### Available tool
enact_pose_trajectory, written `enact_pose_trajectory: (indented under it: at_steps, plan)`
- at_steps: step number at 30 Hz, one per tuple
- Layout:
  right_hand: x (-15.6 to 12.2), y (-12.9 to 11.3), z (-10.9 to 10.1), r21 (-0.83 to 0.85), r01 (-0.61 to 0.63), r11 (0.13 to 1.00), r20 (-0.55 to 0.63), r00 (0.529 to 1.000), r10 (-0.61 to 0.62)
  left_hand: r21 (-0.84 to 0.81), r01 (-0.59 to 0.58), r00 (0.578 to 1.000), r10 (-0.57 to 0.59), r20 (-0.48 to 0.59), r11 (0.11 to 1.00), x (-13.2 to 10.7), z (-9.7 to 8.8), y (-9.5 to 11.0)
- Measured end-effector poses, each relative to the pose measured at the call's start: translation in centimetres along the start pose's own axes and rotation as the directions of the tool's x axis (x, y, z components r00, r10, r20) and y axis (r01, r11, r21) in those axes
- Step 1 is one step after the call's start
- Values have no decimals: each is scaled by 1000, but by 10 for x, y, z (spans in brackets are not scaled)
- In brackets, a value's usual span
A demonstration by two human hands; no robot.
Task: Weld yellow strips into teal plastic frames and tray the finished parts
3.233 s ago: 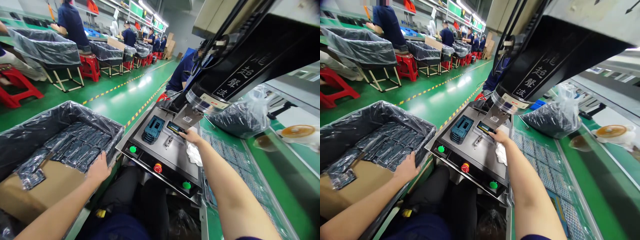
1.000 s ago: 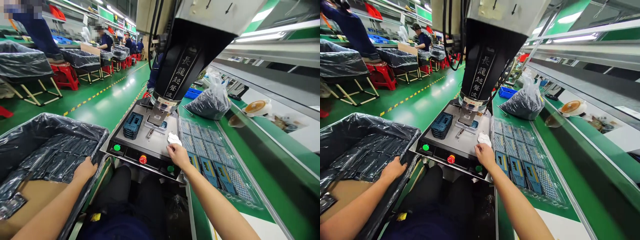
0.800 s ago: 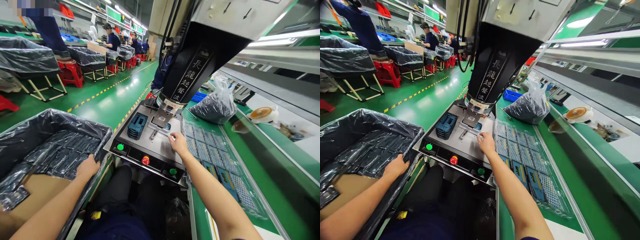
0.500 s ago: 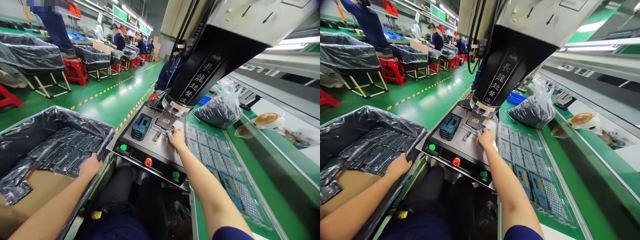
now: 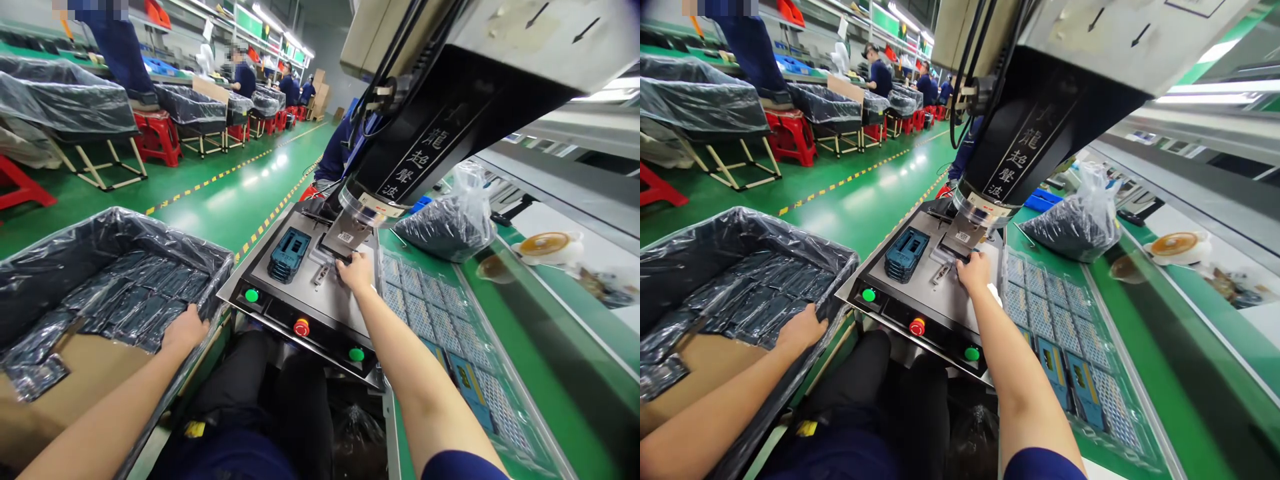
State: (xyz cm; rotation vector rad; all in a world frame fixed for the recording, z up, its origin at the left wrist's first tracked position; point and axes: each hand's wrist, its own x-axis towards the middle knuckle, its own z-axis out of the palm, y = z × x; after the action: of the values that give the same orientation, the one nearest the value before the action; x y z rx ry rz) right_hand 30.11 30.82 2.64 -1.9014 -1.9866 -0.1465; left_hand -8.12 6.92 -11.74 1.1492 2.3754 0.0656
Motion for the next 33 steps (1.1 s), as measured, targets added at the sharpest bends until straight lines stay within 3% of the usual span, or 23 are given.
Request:
enact_pose_trajectory:
  at_steps: [5,12,21,26,28,30,31,33]
  plan:
    - [4,3,-8,-40,73,996,-61,995,-76,12,-2,1000,2,-5,1000,0,0,0]
    - [-1,10,-21,-121,195,973,-25,980,-199,7,1,1000,-1,-8,1000,-1,-1,1]
    - [-7,15,-21,-163,201,966,52,979,-195,-5,-18,1000,18,-12,1000,-2,-2,1]
    - [-33,24,-45,-121,213,970,15,977,-213,-5,-12,1000,12,-11,1000,-3,-3,1]
    - [-50,26,-58,-14,213,977,-11,977,-213,-4,-13,1000,12,-10,1000,-2,-3,0]
    - [-72,28,-72,202,143,969,-48,989,-136,-8,-12,1000,12,-3,1000,0,-3,-2]
    - [-84,29,-78,340,79,937,-46,997,-67,-14,-15,1000,15,-7,1000,0,-2,-3]
    - [-111,30,-90,614,-92,784,45,996,82,-21,-39,996,37,-84,999,-1,-2,-5]
